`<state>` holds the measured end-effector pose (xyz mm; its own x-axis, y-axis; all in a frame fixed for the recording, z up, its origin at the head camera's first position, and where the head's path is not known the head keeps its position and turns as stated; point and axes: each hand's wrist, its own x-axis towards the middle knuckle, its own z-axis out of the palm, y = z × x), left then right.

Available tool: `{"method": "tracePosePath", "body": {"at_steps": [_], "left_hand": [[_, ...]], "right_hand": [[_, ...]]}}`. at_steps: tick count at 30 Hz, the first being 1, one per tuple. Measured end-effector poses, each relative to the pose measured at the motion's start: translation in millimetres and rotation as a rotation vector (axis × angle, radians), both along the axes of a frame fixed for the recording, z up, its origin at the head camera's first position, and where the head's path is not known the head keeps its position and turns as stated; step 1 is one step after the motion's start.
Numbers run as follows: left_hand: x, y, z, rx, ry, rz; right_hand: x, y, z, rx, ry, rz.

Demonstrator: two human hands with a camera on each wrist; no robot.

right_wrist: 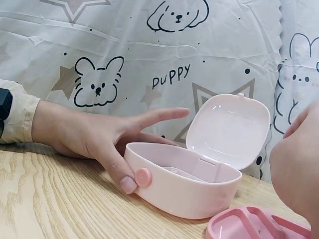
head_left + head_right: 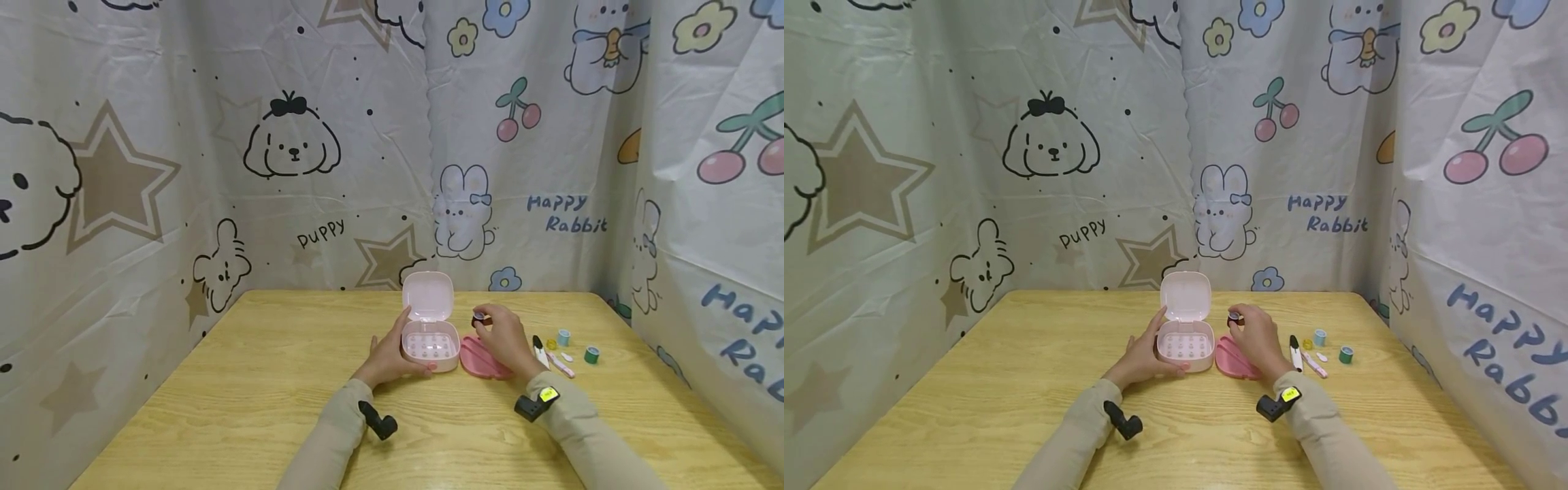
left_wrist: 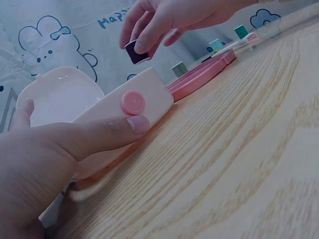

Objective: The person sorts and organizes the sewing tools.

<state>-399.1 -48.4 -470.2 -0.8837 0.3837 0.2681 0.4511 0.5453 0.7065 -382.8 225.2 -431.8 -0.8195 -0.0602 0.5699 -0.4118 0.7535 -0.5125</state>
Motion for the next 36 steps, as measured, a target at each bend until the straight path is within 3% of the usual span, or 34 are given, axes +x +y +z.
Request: {"method": "tracePosePath", "body": {"at_steps": [24, 36], "left_hand": [[-1.9, 0, -1.5, -0.003, -0.001, -0.006], [-3.3, -1, -3.7, 0.003, -0.003, -0.011]], "right_hand": [[-6.9, -33, 5.2, 0.033, -0.011, 0.065], [-12.2, -42, -1.6, 0.049, -0.048, 0.002]]}}
